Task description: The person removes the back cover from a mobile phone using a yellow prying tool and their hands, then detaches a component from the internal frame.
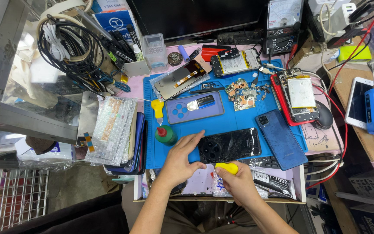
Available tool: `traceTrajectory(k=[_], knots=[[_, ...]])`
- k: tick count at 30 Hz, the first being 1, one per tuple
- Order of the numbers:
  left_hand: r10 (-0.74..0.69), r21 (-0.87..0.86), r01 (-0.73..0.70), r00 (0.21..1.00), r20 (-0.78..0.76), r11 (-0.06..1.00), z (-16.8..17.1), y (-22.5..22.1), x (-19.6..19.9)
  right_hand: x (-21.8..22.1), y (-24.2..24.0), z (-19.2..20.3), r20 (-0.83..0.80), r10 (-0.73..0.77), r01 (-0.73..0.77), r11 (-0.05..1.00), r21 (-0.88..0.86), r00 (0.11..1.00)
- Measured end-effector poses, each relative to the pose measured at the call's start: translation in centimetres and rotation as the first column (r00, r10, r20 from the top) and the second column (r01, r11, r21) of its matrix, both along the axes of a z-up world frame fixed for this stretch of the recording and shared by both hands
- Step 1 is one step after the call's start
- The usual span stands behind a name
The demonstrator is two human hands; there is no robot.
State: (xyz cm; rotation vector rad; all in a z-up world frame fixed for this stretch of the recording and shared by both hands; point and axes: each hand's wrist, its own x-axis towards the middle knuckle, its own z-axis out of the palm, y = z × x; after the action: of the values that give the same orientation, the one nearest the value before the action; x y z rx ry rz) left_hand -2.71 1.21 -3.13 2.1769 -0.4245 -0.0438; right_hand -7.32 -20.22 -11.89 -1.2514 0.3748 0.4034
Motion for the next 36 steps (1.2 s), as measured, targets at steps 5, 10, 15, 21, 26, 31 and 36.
traceTrajectory(k=[5, 10, 15, 21, 26, 31, 36], knots=[[-0.008, 0.004, 0.008, 1.000, 0.010, 1.000, 0.0, 0.0, 0.0, -0.9, 1.1, 0.2, 0.023, -0.062, 0.063, 0.997, -0.033, 0.998], [-0.007, -0.030, 0.006, 1.000, -0.028, 1.000, 0.1, 0.1, 0.1, -0.9, 0.8, 0.7, 0.187, 0.047, 0.014, 0.949, -0.315, 0.981], [0.005, -0.016, -0.006, 0.998, -0.061, 1.000, 0.3, 0.0, 0.0, -1.0, 0.2, 0.6, 0.142, 0.035, 0.006, 0.961, -0.275, 0.989], [-0.017, -0.028, 0.016, 0.999, -0.038, 0.999, 0.6, 0.0, 0.1, -0.4, -0.2, 0.1, 0.109, 0.108, -0.070, 0.950, -0.305, 0.988], [-0.047, -0.008, 0.046, 0.999, -0.028, 0.999, 0.8, 0.1, 0.0, -1.0, 0.8, 0.6, -0.030, -0.030, 0.027, 0.997, -0.070, 0.999], [-0.065, 0.002, 0.065, 0.998, -0.021, 0.998, 0.8, 0.1, 0.1, -1.2, 1.0, 1.4, -0.134, -0.035, 0.045, 0.997, 0.069, 0.990], [-0.072, -0.020, 0.071, 0.995, -0.074, 0.997, 0.7, 0.2, -0.1, -0.7, 1.0, 1.3, -0.119, 0.002, 0.015, 0.991, 0.136, 0.993]])
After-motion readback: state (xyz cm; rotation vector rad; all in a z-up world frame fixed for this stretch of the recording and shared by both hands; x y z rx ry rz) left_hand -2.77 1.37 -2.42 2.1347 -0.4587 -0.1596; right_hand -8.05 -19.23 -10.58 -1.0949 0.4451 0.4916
